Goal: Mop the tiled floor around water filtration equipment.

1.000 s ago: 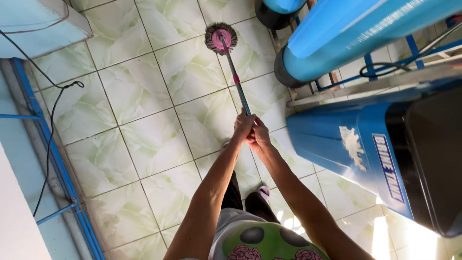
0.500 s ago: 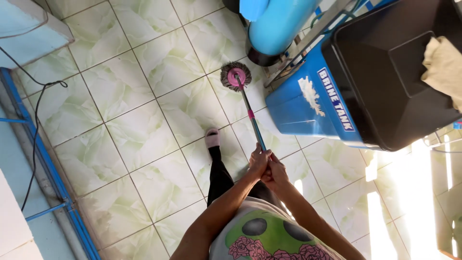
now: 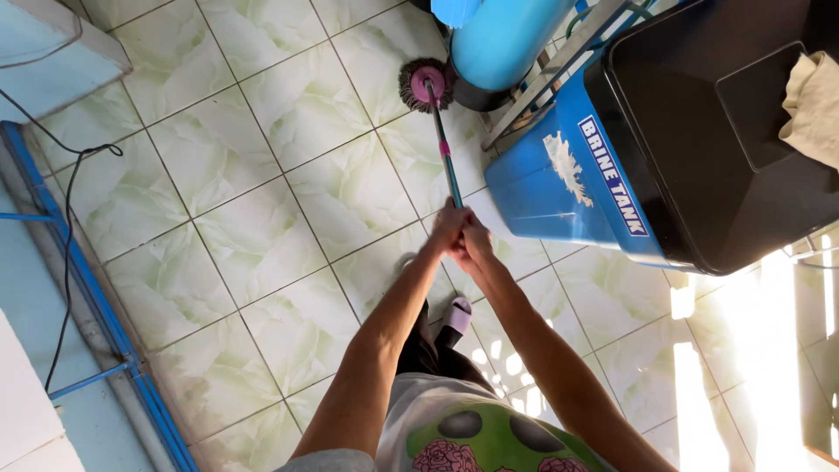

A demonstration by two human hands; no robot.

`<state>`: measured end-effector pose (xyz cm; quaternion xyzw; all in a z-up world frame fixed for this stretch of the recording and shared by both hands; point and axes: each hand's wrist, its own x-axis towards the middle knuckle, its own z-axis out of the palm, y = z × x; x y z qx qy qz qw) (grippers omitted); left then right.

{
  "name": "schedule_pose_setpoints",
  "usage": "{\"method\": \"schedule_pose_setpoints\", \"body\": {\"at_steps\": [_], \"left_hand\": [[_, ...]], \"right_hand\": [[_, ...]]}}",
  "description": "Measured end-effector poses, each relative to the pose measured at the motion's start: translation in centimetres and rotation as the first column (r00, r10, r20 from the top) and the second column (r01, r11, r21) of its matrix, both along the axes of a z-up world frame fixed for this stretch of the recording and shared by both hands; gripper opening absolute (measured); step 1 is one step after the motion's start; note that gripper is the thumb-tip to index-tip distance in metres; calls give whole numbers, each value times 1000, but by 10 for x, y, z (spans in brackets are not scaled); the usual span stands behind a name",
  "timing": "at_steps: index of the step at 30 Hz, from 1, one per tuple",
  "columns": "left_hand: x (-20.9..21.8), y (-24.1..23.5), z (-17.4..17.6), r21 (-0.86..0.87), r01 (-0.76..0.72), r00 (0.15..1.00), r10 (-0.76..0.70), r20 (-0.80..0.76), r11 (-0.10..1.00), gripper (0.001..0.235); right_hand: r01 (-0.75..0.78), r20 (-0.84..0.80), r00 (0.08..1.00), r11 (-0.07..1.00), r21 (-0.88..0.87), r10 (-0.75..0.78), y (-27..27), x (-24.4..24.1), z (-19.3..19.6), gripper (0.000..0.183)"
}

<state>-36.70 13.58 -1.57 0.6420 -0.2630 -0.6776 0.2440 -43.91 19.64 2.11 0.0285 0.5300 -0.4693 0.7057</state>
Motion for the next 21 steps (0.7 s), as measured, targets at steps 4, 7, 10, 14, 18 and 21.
{"method": "schedule_pose_setpoints", "body": {"at_steps": [4, 7, 10, 14, 18, 21], "left_hand": [[-18, 99, 38, 121, -11, 989, 29, -146, 993, 24], [-23, 157, 54, 262, -91, 948, 164, -272, 961, 21], [-25, 160, 34, 122, -171, 936, 200, -291, 978, 24], [-9, 89, 26, 173, -98, 957, 140, -254, 980, 24], [4, 11, -35, 177, -97, 928, 154, -340, 979, 38], [19, -11, 39, 61, -246, 953, 253, -167, 967, 65]], "right_hand": [[-70, 0, 998, 997, 31, 70, 79, -21, 65, 33], [-123, -31, 991, 968, 219, 133, 115, -22, 126, 30], [-137, -19, 989, 950, 282, 148, 106, -20, 129, 32], [-179, -14, 982, 950, 254, 189, 58, -19, 81, 18], [-210, -67, 971, 950, 232, 231, -8, -7, 40, 16], [-220, -31, 972, 952, 214, 231, -21, 4, 12, 14]]}}
